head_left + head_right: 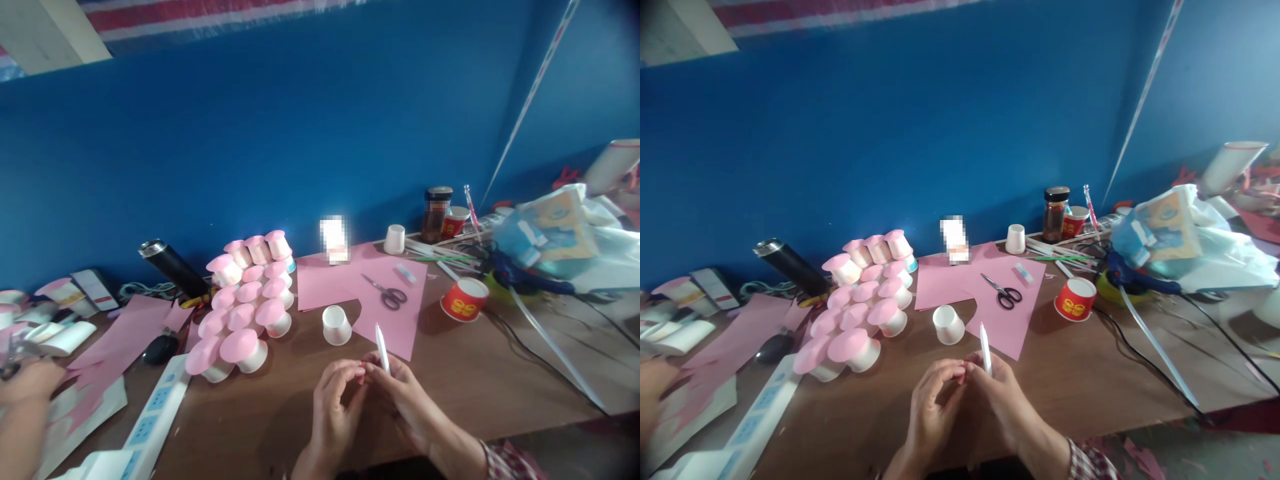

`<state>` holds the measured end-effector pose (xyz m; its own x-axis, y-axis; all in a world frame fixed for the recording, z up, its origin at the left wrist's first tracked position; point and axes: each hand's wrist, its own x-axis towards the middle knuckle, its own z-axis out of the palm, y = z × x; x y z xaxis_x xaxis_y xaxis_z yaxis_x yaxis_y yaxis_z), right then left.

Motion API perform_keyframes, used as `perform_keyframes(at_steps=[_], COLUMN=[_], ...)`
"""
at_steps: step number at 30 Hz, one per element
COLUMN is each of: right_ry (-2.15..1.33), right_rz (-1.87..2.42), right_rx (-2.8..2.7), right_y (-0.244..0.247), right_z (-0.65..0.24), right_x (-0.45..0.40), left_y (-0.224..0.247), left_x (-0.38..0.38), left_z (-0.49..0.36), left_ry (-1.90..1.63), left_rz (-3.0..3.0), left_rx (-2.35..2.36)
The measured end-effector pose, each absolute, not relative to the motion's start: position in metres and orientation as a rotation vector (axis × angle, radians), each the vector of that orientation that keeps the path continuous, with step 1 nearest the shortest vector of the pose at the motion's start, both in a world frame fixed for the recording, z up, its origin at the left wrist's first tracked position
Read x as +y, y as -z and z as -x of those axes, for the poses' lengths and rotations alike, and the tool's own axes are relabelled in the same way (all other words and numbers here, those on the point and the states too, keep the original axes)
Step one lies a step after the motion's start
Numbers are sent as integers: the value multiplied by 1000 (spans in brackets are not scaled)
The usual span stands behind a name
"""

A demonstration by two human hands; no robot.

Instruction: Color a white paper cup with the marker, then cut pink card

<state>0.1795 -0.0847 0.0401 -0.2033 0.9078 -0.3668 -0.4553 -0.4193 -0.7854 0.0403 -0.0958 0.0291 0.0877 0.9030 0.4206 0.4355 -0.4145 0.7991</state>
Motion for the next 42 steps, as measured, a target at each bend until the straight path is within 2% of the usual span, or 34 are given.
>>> perform_keyframes(at_steps=[9,18,21,25,35,42], right_ry=[-1349,-1471,-1495,-1333,-199,-65], right_rz=[1250,1116,1081,1202,2028,2171], right_rx=[-1094,-1132,-1158,-1236,-1748,-1757], right_y=[-36,-52,-47,-41,-42,-42], right_z=[-199,-194,-191,-205,-291,-291], right_x=[-60,-68,-70,-58,30,72], left_y=[-28,-36,-35,-30,-10,5], left_x=[-87,-80,-83,-86,-53,-29], left_z=[-35,-57,-63,-62,-16,-18], left_ry=[-1295,-1357,-1283,-1186,-1306,-1070], left_rz=[-1273,-623,-709,-972,-1724,-2016], left_rx=[1409,1103,1078,1151,1741,1944])
